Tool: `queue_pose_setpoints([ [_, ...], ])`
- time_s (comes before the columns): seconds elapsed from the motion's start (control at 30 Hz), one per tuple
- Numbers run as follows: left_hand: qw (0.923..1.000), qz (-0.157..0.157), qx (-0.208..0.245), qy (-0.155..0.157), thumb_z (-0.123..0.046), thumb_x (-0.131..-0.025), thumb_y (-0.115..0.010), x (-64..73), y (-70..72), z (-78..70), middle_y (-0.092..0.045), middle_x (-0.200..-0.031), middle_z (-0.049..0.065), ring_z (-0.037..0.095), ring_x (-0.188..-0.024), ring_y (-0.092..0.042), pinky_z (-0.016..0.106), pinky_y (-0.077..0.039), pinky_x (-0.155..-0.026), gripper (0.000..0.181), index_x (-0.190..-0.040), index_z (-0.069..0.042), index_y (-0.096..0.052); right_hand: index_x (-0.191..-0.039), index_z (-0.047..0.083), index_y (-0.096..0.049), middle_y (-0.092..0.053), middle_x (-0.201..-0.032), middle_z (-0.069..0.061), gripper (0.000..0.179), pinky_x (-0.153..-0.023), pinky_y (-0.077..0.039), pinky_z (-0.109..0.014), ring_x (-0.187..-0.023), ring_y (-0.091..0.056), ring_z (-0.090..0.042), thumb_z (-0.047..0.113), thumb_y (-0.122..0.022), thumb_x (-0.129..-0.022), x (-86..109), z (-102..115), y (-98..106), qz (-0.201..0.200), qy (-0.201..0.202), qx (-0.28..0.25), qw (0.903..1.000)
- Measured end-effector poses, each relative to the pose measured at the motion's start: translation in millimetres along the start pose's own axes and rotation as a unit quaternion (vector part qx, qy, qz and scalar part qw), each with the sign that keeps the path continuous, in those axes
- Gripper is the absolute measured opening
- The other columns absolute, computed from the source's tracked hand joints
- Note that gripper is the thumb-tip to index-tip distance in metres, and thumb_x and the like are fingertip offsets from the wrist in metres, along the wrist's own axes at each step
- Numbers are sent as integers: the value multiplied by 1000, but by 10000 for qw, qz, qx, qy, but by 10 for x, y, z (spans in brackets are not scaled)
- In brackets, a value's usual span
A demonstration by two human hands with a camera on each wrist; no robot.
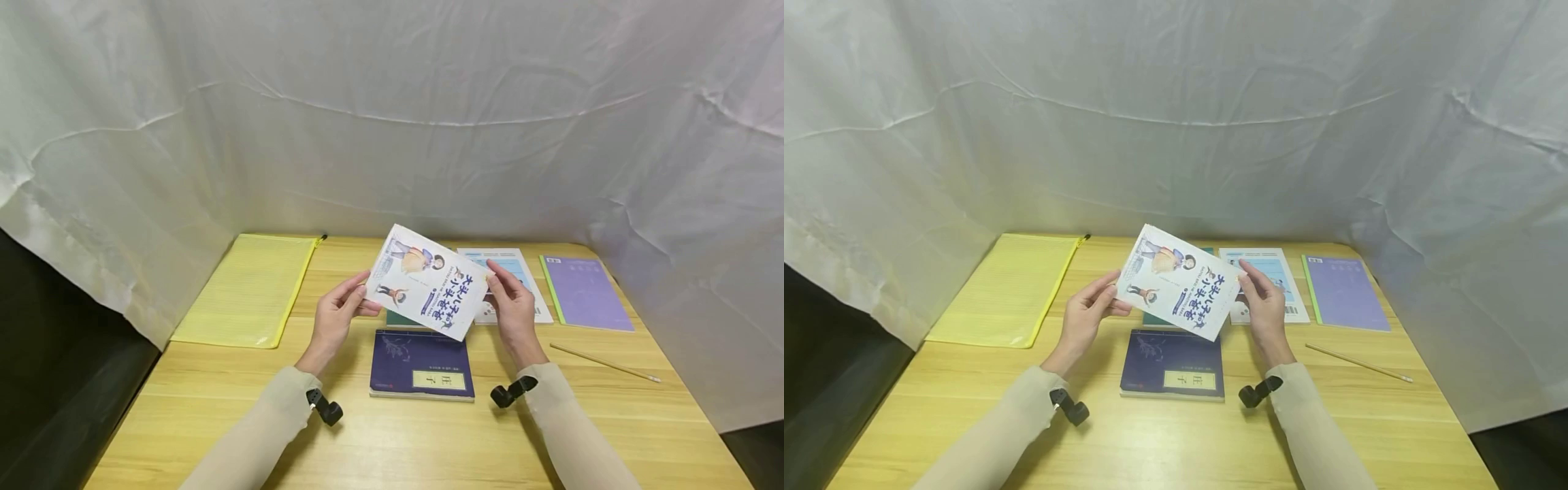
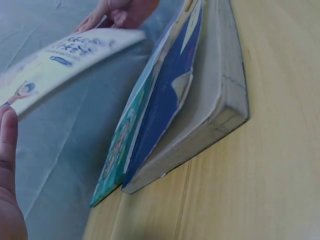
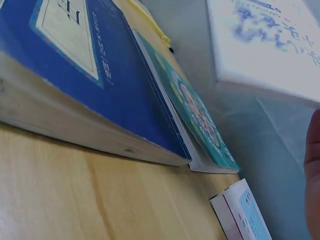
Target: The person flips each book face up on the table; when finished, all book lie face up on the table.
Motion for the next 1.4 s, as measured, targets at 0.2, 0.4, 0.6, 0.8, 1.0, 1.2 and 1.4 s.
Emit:
queue_pose_setpoints([
  [0.2,9999,-118,-73,88,-8,-113,-59,2,9,39,-77,-114,22,14,-82,-80,39,-71,-81,37,-148,-1,-65,-141,1,-68,-73,-116,0,34,-75,-65,-19,-94,-70,-10,13,-66,-110,6,-48,-2,-16,-189,-136,9997],
  [0.4,9993,-39,-10,369,-4,-113,-54,15,-1,98,-71,-124,17,13,-103,-75,39,-69,-95,37,-149,2,-61,-129,0,-72,-76,-107,1,22,-63,-61,-17,-83,-67,-9,9,-66,-109,31,-86,4,-43,-263,-137,9996],
  [0.6,9901,117,820,1136,-3,-114,-47,53,-15,133,-58,-154,15,19,-114,-74,40,-69,-95,39,-150,6,-59,-136,2,-72,-77,-121,5,30,-81,-66,-19,-97,-73,-8,14,-66,-110,55,-139,21,128,-429,-152,9989],
  [0.8,9807,-25,1184,1557,-3,-113,-46,48,-2,185,-56,-153,14,18,-117,-72,35,-68,-98,42,-154,3,-56,-157,-9,-48,-68,-142,4,49,-100,-65,-25,-118,-70,-11,1,-58,-111,84,-154,-1,986,-450,-526,9927],
  [1.0,9777,-76,1047,1820,2,-109,-52,47,32,219,-57,-157,12,15,-117,-71,23,-66,-90,48,-156,-5,-57,-153,-1,-57,-73,-130,7,47,-91,-66,-22,-104,-72,-8,9,-67,-109,92,-190,3,811,-825,-143,9932],
  [1.2,9736,297,1016,2020,3,-107,-51,77,5,217,-49,-164,15,19,-118,-70,29,-68,-90,57,-162,-9,-50,-168,11,-41,-47,-170,-2,56,-102,-62,-21,-127,-64,-3,11,-54,-114,101,-214,-12,1256,-1134,-99,9855],
  [1.4,9740,135,806,2111,-9,-112,-58,79,41,222,-55,-140,10,19,-114,-66,33,-68,-91,48,-159,-20,-57,-165,10,-46,-64,-144,1,55,-99,-63,-20,-118,-65,-5,11,-61,-112,131,-233,-24,1407,-1457,206,9790],
])
Point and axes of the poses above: each hand's wrist, its own x-axis away from the middle knuckle, its own y-axis out of the back of the hand, z = x × y, the point moved 3 cm from there along -x, towards the middle knuckle
